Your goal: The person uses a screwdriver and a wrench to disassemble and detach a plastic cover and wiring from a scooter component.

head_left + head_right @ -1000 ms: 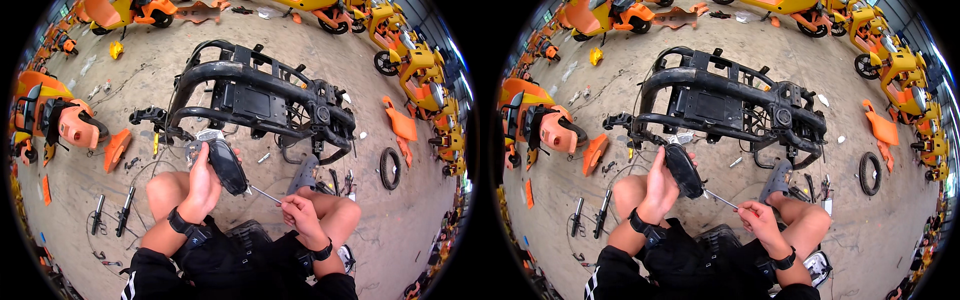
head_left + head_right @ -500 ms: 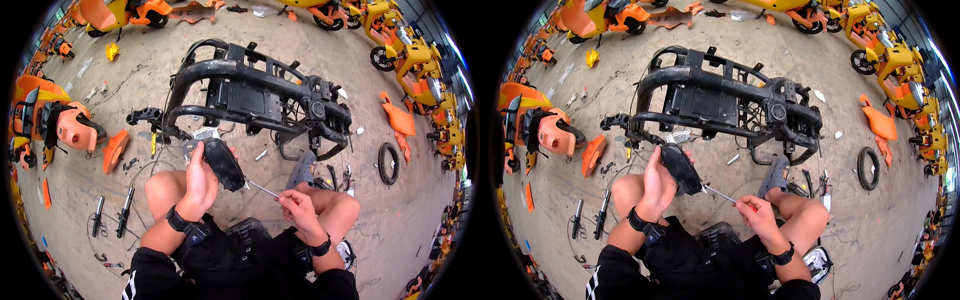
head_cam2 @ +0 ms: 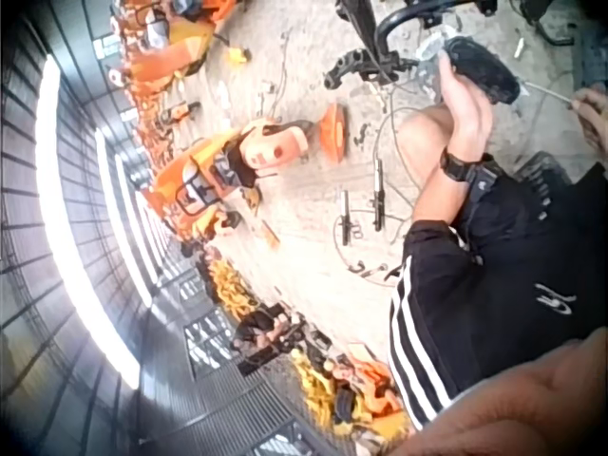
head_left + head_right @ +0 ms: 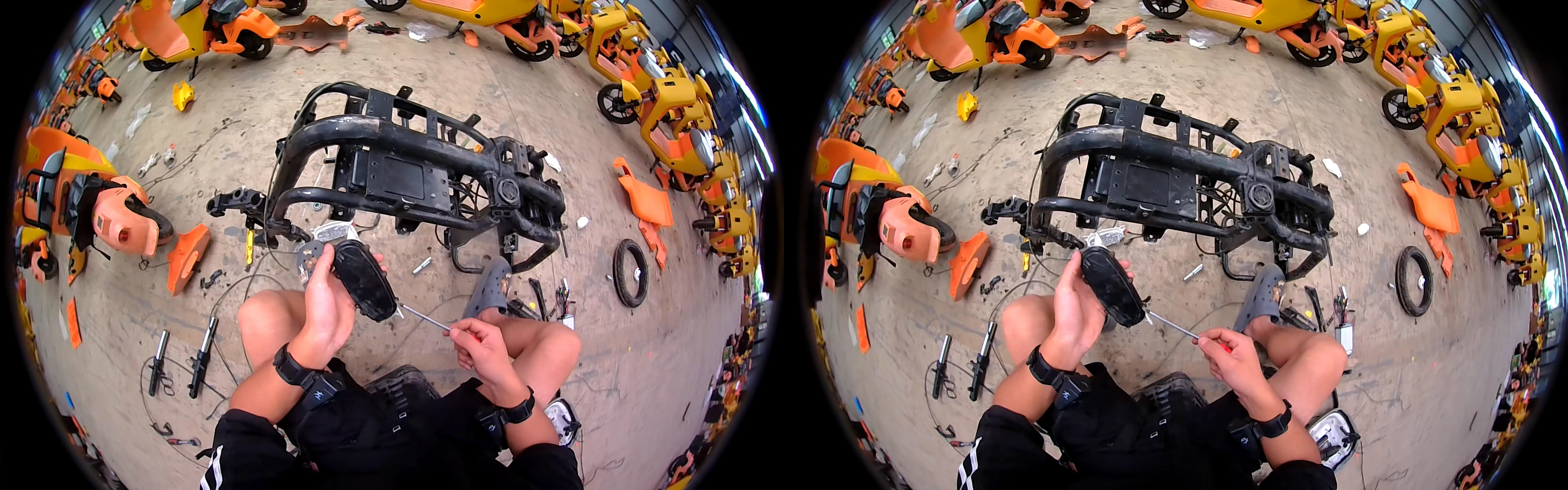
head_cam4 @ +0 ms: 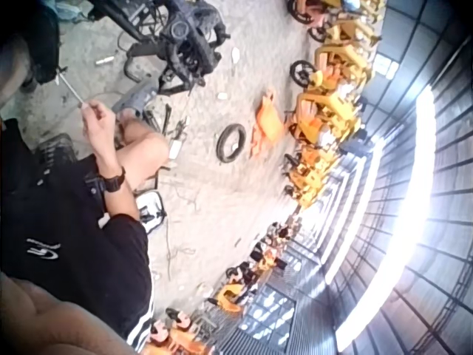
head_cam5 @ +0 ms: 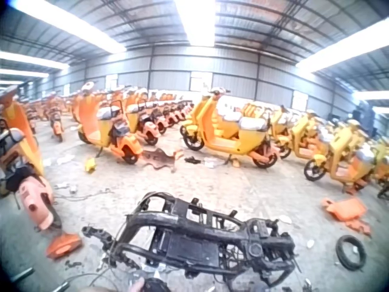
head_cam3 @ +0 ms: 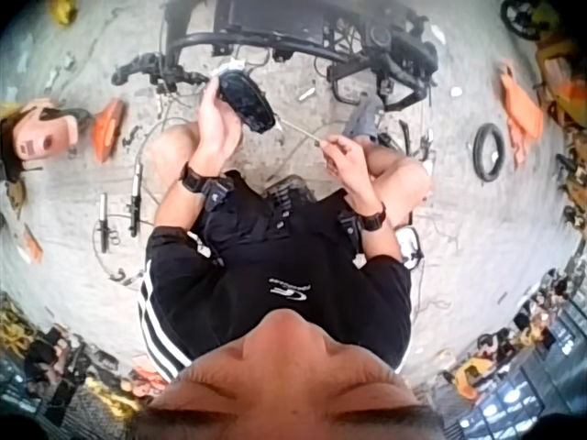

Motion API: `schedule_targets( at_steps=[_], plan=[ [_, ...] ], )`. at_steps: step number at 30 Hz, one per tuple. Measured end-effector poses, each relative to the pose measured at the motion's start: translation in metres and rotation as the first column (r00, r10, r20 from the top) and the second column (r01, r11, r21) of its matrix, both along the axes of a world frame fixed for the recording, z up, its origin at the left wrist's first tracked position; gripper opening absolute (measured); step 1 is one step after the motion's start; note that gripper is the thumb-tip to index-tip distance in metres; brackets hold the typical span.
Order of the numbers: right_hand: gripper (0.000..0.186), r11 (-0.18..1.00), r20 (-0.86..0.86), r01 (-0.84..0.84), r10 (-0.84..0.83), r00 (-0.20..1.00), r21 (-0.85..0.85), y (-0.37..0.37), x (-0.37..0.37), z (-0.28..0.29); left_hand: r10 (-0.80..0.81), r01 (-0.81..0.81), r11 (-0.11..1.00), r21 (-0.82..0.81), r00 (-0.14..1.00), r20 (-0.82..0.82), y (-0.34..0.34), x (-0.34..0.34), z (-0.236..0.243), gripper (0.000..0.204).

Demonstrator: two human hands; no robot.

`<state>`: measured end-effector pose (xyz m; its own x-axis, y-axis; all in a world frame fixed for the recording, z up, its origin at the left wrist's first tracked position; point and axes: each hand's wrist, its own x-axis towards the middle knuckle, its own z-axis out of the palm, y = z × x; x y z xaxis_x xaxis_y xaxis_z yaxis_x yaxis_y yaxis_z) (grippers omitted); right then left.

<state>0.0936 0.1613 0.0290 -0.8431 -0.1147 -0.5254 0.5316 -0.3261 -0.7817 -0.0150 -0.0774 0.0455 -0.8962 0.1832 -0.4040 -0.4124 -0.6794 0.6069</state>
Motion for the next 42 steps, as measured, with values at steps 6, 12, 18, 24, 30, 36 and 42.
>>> schedule_targets(
  at_steps=[6,12,18,24,30,36,42],
  plan=[
    [0.015,1.000,-0.027,0.002,-0.001,1.000,0.023,0.000,0.000,-0.001,0.008,-0.008,1.000,-0.006,1.000,-0.015,0.001,0.000,0.000,0.050],
    [0.016,0.998,-0.076,0.004,0.001,0.997,0.061,0.000,0.001,-0.002,0.018,-0.019,1.000,-0.020,1.000,-0.022,0.002,0.001,0.001,0.050],
    [0.015,0.998,-0.089,0.018,-0.012,0.996,0.068,-0.001,0.001,-0.003,0.074,-0.078,0.996,-0.048,0.994,-0.080,0.003,0.004,-0.004,0.050],
    [0.016,0.987,-0.117,0.025,-0.007,0.993,0.157,-0.002,0.002,-0.004,0.073,-0.088,0.993,-0.081,0.982,-0.172,0.008,0.009,-0.003,0.052],
    [0.019,0.969,-0.138,0.022,0.013,0.990,0.244,-0.011,0.000,0.010,0.046,-0.176,0.950,-0.258,0.895,-0.444,0.013,0.016,-0.011,0.039],
    [0.018,0.914,-0.261,0.096,0.011,0.965,0.395,-0.014,0.001,0.009,-0.130,-0.194,0.870,-0.453,0.797,-0.591,0.015,0.025,-0.019,0.032],
    [0.019,0.909,-0.408,0.241,-0.088,0.909,0.339,-0.009,0.008,0.008,-0.085,-0.208,0.918,-0.337,0.729,-0.680,0.025,0.026,-0.020,0.035]
  ],
)
